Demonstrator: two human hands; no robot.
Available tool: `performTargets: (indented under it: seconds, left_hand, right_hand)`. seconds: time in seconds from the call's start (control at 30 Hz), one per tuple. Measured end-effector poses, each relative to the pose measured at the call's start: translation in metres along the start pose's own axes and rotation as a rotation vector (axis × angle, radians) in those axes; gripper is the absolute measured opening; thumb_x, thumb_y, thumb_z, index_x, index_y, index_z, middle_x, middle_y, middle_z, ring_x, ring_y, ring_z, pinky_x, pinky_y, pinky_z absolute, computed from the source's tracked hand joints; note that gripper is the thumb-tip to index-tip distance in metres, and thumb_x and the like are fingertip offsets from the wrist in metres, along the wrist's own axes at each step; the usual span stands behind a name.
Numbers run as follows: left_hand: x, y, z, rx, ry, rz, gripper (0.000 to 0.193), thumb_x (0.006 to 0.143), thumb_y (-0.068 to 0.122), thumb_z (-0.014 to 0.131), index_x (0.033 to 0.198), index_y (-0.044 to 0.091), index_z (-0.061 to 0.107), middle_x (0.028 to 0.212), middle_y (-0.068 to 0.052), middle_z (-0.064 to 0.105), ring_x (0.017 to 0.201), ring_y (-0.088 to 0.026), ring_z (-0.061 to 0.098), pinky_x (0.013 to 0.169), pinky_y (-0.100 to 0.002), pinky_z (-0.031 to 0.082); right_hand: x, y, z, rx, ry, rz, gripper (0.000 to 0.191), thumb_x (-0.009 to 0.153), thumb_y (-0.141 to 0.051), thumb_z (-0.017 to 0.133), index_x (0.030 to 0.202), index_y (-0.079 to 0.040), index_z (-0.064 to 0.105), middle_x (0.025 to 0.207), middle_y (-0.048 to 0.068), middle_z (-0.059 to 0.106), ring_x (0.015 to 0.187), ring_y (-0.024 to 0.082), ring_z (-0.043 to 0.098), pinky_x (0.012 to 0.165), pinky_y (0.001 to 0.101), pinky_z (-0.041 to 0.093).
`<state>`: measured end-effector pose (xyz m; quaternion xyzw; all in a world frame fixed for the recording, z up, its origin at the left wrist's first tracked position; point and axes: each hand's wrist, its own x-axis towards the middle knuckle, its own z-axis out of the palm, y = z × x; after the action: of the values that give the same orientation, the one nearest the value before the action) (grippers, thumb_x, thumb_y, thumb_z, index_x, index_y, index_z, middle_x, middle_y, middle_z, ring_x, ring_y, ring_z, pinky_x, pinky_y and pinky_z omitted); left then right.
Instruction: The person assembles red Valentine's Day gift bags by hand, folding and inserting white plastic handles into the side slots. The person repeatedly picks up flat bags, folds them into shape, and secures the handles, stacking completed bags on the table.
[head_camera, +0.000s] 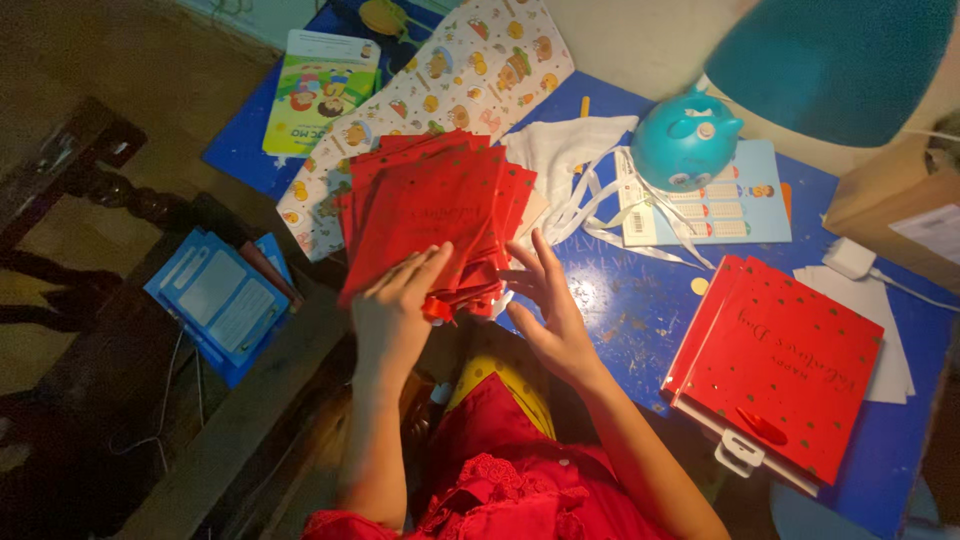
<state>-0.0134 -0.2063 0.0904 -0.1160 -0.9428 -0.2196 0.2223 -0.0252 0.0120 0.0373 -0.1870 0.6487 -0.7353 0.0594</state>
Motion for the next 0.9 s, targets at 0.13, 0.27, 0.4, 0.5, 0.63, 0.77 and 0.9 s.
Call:
performTargets:
  seconds: [0.13,0.27,0.4,0.5,0.63,0.77,0.9]
  left_hand:
    - [0.006,0.027,-0.042,0.072,0.04,0.097,0.059,0.082,-0.005,0.064,0.138,0.013,0.066,0.129,-0.009,0.072,0.116,-0.027,0.071,0.09,-0.038,0.058]
    - [0.014,0.06,-0.063,0.023,0.057,0.252,0.052,0.09,-0.004,0.058,0.137,0.015,0.067,0.131,-0.006,0.072,0.119,-0.024,0.072,0.096,-0.038,0.06]
    - [0.026,0.086,-0.063,-0.099,-0.052,0.352,0.05,0.087,0.002,0.059,0.134,0.014,0.068,0.129,-0.008,0.073,0.117,-0.025,0.072,0.092,-0.038,0.059]
    - [0.033,0.101,-0.058,-0.166,-0.117,0.449,0.051,0.086,0.004,0.061,0.136,0.013,0.066,0.126,-0.01,0.073,0.116,-0.027,0.072,0.093,-0.039,0.059]
    - [0.04,0.126,-0.037,-0.239,-0.216,0.524,0.047,0.086,0.009,0.064,0.133,0.013,0.065,0.119,-0.011,0.075,0.106,-0.028,0.073,0.084,-0.04,0.058]
    - [0.056,0.151,-0.003,-0.349,-0.344,0.584,0.048,0.085,0.009,0.064,0.132,0.017,0.066,0.108,-0.006,0.076,0.096,-0.026,0.075,0.076,-0.039,0.058]
    - [0.066,0.171,0.025,-0.265,-0.429,0.581,0.033,0.096,0.02,0.07,0.129,0.021,0.068,0.095,-0.004,0.076,0.083,-0.021,0.074,0.069,-0.039,0.057]
  right_hand:
    - [-0.009,-0.016,-0.009,-0.235,0.073,-0.194,0.095,0.092,0.006,0.065,0.167,-0.01,0.009,0.168,0.021,0.034,0.149,0.033,0.047,0.121,0.0443,0.042]
    - [-0.021,-0.029,-0.028,-0.366,0.093,-0.347,0.103,0.09,0.003,0.07,0.169,-0.011,0.005,0.173,0.021,0.025,0.16,0.035,0.035,0.128,0.0484,0.036]
    - [-0.031,-0.035,-0.04,-0.577,0.242,-0.374,0.125,0.072,-0.02,0.09,0.164,-0.009,0.007,0.166,0.022,0.021,0.155,0.04,0.028,0.126,0.052,0.028]
    - [-0.043,-0.042,-0.051,-0.736,0.453,-0.482,0.129,0.074,-0.03,0.092,0.166,-0.011,0.003,0.166,0.021,0.015,0.156,0.04,0.02,0.131,0.0505,0.02]
    - [-0.07,-0.053,-0.073,-0.98,0.577,-0.549,0.114,0.08,-0.03,0.091,0.162,-0.009,0.015,0.155,0.023,0.035,0.148,0.04,0.032,0.13,0.0517,0.023]
    - [-0.092,-0.047,-0.093,-0.909,0.659,-0.397,0.049,0.095,-0.004,0.074,0.138,-0.014,0.053,0.122,0.01,0.076,0.12,0.028,0.073,0.126,0.0441,0.043]
    - [-0.113,-0.029,-0.113,-0.633,0.737,-0.376,0.023,0.093,0.0,0.079,0.108,-0.007,0.064,0.097,0.007,0.073,0.093,0.019,0.072,0.113,0.041,0.053]
